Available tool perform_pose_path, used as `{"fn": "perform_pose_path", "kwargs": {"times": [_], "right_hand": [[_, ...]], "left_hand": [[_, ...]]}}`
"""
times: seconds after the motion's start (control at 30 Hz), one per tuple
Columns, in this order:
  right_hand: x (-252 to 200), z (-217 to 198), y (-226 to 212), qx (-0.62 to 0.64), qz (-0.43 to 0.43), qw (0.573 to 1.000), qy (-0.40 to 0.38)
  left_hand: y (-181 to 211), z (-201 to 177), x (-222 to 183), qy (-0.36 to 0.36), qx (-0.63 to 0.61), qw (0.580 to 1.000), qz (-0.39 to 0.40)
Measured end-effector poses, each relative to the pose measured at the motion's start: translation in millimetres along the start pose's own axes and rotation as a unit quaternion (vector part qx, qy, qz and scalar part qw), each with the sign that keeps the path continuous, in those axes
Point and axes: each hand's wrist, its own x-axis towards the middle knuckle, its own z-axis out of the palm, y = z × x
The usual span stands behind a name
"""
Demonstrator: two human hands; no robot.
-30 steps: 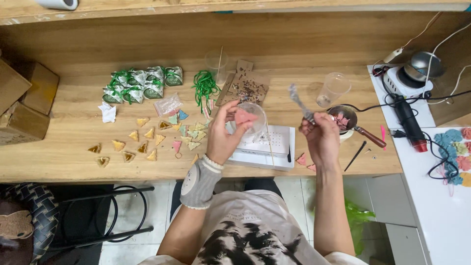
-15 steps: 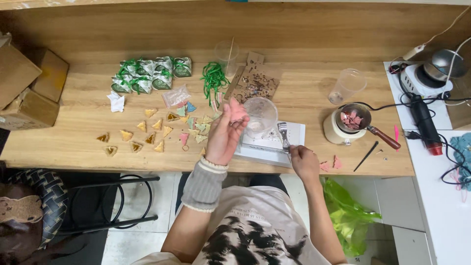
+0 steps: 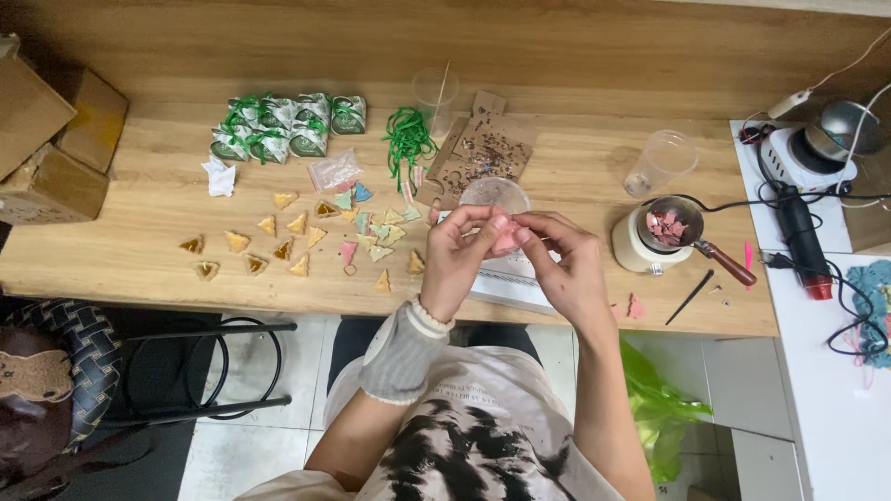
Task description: Decorating and assembling small wax ornaments using ribbons and a paintbrush.
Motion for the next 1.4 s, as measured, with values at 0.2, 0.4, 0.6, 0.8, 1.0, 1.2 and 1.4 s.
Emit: {"fn": "perform_pose_path", "kwargs": {"times": [0.2, 0.4, 0.6, 0.8, 1.0, 1.2, 1.4], "right_hand": [[-6, 14, 3, -0.069, -0.092, 0.992, 0.055], [-9, 22, -1, -0.108, -0.089, 0.986, 0.094], [-9, 21, -2, -0.105, -0.103, 0.984, 0.103], [2, 17, 3, 0.123, -0.007, 0.992, 0.033], [3, 37, 30, 0.202, 0.056, 0.976, 0.058], [-1, 50, 37, 0.163, 0.03, 0.976, 0.144], [1, 44, 16, 0.126, 0.025, 0.985, 0.117]], "left_hand": [[-4, -14, -1, 0.005, 0.043, 0.998, 0.034], [4, -6, -5, 0.006, 0.067, 0.995, 0.073], [11, -8, -5, -0.007, 0.057, 0.996, 0.071], [12, -12, 0, 0.024, -0.014, 0.996, 0.079], [15, -3, -1, 0.028, 0.008, 0.991, 0.131], [-2, -7, -1, 0.061, 0.018, 0.991, 0.121], [0, -9, 2, 0.062, -0.054, 0.994, 0.07]]}}
